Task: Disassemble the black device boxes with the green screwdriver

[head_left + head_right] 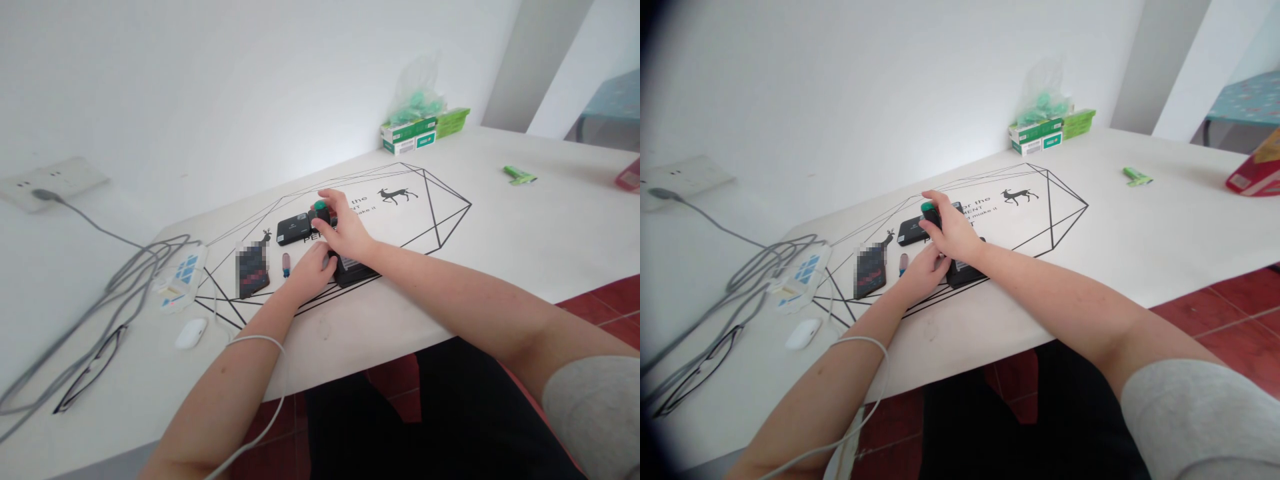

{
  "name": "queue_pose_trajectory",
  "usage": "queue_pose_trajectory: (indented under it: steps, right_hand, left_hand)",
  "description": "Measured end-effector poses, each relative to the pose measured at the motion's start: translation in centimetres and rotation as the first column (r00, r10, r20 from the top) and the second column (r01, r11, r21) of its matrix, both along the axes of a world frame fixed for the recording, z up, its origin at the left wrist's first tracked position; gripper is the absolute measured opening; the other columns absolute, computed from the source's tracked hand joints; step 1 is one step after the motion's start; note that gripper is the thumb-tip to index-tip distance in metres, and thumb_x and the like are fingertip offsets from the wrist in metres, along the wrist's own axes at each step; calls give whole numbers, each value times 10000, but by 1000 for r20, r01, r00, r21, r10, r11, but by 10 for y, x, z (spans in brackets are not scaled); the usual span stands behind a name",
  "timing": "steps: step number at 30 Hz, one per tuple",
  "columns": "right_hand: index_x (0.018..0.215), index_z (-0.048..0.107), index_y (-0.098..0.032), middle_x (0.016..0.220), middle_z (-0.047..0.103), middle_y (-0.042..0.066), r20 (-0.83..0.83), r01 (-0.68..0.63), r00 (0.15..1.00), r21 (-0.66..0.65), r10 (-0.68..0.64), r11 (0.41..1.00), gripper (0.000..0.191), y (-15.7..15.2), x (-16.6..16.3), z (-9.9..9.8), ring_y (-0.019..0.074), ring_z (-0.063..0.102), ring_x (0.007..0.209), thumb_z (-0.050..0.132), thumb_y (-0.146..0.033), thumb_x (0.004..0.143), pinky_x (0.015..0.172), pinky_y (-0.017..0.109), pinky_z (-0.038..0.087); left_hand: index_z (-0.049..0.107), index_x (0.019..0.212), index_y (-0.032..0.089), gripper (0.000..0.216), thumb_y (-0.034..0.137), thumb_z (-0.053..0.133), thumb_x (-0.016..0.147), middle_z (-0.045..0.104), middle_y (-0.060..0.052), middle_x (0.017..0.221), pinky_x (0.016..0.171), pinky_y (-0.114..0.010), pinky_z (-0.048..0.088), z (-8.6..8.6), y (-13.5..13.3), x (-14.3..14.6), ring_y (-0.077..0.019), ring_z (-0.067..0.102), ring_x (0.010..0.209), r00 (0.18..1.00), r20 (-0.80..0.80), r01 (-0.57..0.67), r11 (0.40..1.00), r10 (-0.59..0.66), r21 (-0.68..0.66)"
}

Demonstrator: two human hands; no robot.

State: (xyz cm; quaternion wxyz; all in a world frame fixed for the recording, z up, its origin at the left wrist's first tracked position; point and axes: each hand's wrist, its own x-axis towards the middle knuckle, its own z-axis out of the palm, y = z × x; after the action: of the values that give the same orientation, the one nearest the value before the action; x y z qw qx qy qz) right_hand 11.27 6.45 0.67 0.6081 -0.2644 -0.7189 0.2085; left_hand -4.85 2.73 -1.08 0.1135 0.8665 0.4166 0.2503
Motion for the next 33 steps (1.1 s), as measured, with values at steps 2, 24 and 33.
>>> queue_pose_trajectory:
  steps: [2, 24, 33]
  right_hand:
    - [1410, 404, -253, 1309, 665, 136, -8, -12, 1000, -32, 12, 999, 472, 0, 0, -1, 282, 667, 1152, 567, -342, 976, 1055, 546, 543]
    - [1356, 597, -233, 1304, 682, 122, 76, 136, 985, 219, -155, 966, 421, 8, 5, 1, 271, 610, 1199, 294, -265, 1065, 1100, 512, 513]
    - [1282, 639, -254, 1115, 606, 107, 31, 174, 983, 202, -183, 964, 410, 5, 4, 6, 242, 600, 1097, 329, -153, 1033, 1027, 463, 546]
  left_hand:
    - [610, 1150, 190, 221, 238, 486, 974, 682, -125, 1134, 995, -464, 533, -1, 0, 0, -290, 644, 1078, 1000, 1, 0, 1000, 0, -5]
    - [578, 1084, 206, 138, 223, 496, 974, 682, -106, 1136, 987, -437, 530, -2, 1, -1, -273, 652, 1093, 997, -59, -44, 999, 44, 5]
    - [577, 1083, 203, 137, 232, 497, 975, 682, -107, 1119, 988, -448, 529, -4, 2, -2, -277, 656, 1086, 999, -28, -30, 999, 31, 10]
